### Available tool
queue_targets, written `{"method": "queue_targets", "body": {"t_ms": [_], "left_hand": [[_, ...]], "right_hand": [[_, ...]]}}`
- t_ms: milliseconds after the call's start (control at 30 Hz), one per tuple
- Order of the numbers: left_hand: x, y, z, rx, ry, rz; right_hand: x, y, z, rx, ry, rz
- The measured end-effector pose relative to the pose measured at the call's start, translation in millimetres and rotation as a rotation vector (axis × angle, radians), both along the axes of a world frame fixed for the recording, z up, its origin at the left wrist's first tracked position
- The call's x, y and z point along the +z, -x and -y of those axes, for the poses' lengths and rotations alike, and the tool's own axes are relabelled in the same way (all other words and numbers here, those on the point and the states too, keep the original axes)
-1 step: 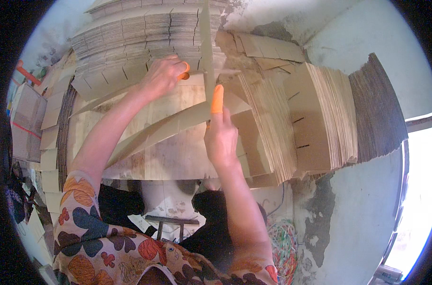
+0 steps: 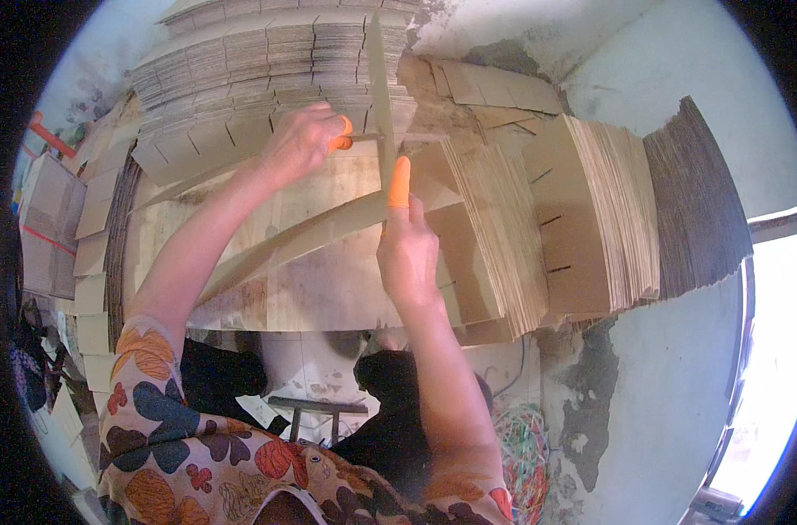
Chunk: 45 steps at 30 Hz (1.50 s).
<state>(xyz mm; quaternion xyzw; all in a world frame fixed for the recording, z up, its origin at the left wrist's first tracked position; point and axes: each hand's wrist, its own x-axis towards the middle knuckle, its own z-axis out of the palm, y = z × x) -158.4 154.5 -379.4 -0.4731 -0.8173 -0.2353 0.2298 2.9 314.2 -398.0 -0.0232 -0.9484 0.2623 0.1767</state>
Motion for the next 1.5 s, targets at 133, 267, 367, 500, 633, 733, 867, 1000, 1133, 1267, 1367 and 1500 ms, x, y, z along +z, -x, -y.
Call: {"method": "queue_targets", "body": {"t_ms": [133,267,367,500,633,733,867,1000,1133,1267,1367,1500], "left_hand": [[11,-29,1,0.016,0.028,0.052],[41,-7,6,-0.033,-0.136,0.746],[50,34,15,0.196,0.046,0.625],[5,67,1,0.34,0.336,0.258],[-32,77,0,0.356,0.334,0.121],[-41,86,-2,0.324,0.384,0.12],[-30,81,-5,0.332,0.393,0.253],[-27,75,6,0.281,0.251,0.119],[-17,73,8,0.268,0.261,0.141],[-14,71,7,0.227,0.212,0.09],[-10,66,6,0.22,0.193,0.085],[-6,60,7,0.226,0.176,0.054]], "right_hand": [[-15,2,-6,-0.003,-0.062,0.039],[-6,-6,0,-0.046,0.019,0.015],[-7,-12,4,-0.058,0.027,0.061],[-19,-16,6,-0.027,0.04,-0.032],[-23,-19,9,0.009,-0.001,-0.087],[-20,-17,10,-0.007,-0.012,-0.058],[-18,-17,8,-0.018,0.001,-0.057],[-17,-17,9,-0.009,0.013,-0.067],[-13,-17,10,0.017,0.005,-0.074],[-9,-20,9,0.052,0.012,-0.077],[-9,-22,8,0.066,0.015,-0.09],[-3,-23,9,0.053,0.035,-0.028]]}}
